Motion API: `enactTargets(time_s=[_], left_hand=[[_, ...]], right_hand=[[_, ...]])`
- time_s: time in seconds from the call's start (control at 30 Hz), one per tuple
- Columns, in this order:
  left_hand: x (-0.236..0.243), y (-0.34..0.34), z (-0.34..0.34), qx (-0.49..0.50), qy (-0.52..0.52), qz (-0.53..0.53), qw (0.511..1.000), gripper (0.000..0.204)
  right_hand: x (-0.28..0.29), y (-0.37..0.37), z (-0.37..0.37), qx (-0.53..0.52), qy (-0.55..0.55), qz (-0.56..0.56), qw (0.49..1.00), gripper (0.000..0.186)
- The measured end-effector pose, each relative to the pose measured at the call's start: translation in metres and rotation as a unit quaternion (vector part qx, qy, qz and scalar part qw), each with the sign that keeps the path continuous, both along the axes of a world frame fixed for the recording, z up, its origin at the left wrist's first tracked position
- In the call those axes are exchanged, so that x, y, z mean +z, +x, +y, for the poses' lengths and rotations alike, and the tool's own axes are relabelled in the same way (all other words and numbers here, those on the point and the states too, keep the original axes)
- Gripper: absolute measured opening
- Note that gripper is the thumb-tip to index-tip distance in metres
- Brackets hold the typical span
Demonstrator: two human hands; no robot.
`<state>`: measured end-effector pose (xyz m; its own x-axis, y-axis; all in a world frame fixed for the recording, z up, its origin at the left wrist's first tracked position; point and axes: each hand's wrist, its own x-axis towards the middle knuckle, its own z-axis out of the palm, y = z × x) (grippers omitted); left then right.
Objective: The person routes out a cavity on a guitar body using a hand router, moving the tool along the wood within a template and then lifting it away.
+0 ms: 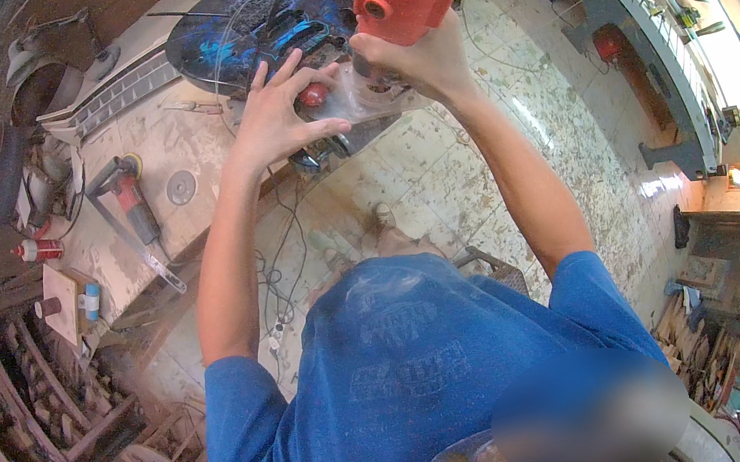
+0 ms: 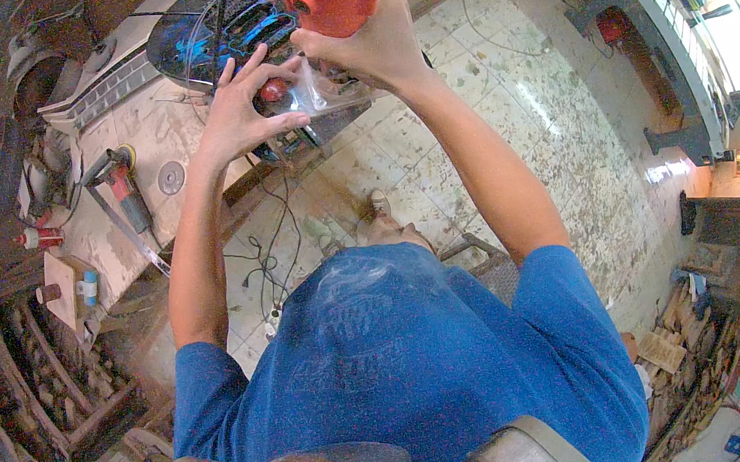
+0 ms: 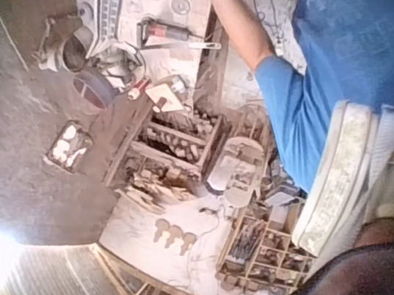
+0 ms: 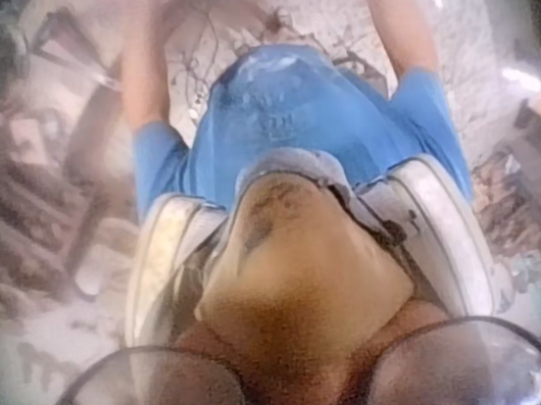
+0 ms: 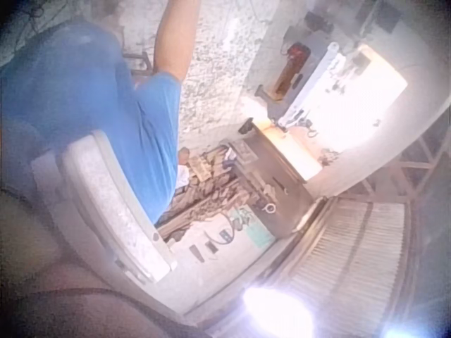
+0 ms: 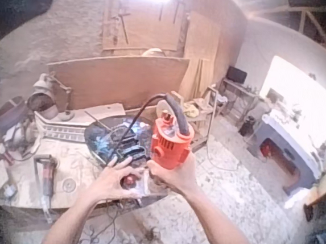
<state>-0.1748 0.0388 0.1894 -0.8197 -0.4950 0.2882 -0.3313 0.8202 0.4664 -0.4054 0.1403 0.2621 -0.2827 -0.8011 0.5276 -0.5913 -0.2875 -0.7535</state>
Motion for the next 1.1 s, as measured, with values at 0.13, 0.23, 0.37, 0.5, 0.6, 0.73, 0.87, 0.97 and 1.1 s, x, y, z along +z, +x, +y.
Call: enactTargets(time_s=[0.13,0.23,0.37,0.5,0.6,0.73,0.87,0.97,1.1], left_hand=[[0.005,-0.002,0.003,-0.008,0.012,0.005,1.000,0.082],[0.006,-0.002,0.003,-0.006,0.016,0.006,1.000,0.080],[0.008,-0.001,0.000,-0.003,0.050,0.020,0.999,0.073],[0.007,-0.001,-0.004,-0.007,0.081,0.057,0.995,0.066],[0.007,-0.001,-0.006,0.000,0.101,0.063,0.993,0.065],[0.009,-0.001,-0.009,0.014,0.141,0.081,0.987,0.067],[0.013,-0.002,-0.016,0.021,0.179,0.089,0.980,0.066],[0.014,-0.002,-0.016,0.032,0.184,0.091,0.978,0.064],[0.017,-0.001,-0.014,0.065,0.214,0.108,0.969,0.068]], right_hand=[[-0.002,-0.003,0.004,0.008,0.003,-0.015,1.000,0.064],[0.003,0.000,0.004,-0.005,0.001,0.014,1.000,0.064],[0.005,0.001,-0.006,-0.004,-0.003,0.022,1.000,0.065],[0.009,0.003,-0.013,0.051,0.008,-0.021,0.998,0.038],[0.006,0.002,-0.022,0.054,-0.004,-0.021,0.998,0.039],[0.007,0.004,-0.028,0.064,0.003,-0.043,0.997,0.039],[-0.006,-0.005,-0.047,0.056,-0.038,0.011,0.998,0.039],[-0.007,-0.005,-0.052,0.046,-0.081,0.046,0.995,0.038],[-0.008,-0.007,-0.055,0.051,-0.042,0.032,0.997,0.037]])
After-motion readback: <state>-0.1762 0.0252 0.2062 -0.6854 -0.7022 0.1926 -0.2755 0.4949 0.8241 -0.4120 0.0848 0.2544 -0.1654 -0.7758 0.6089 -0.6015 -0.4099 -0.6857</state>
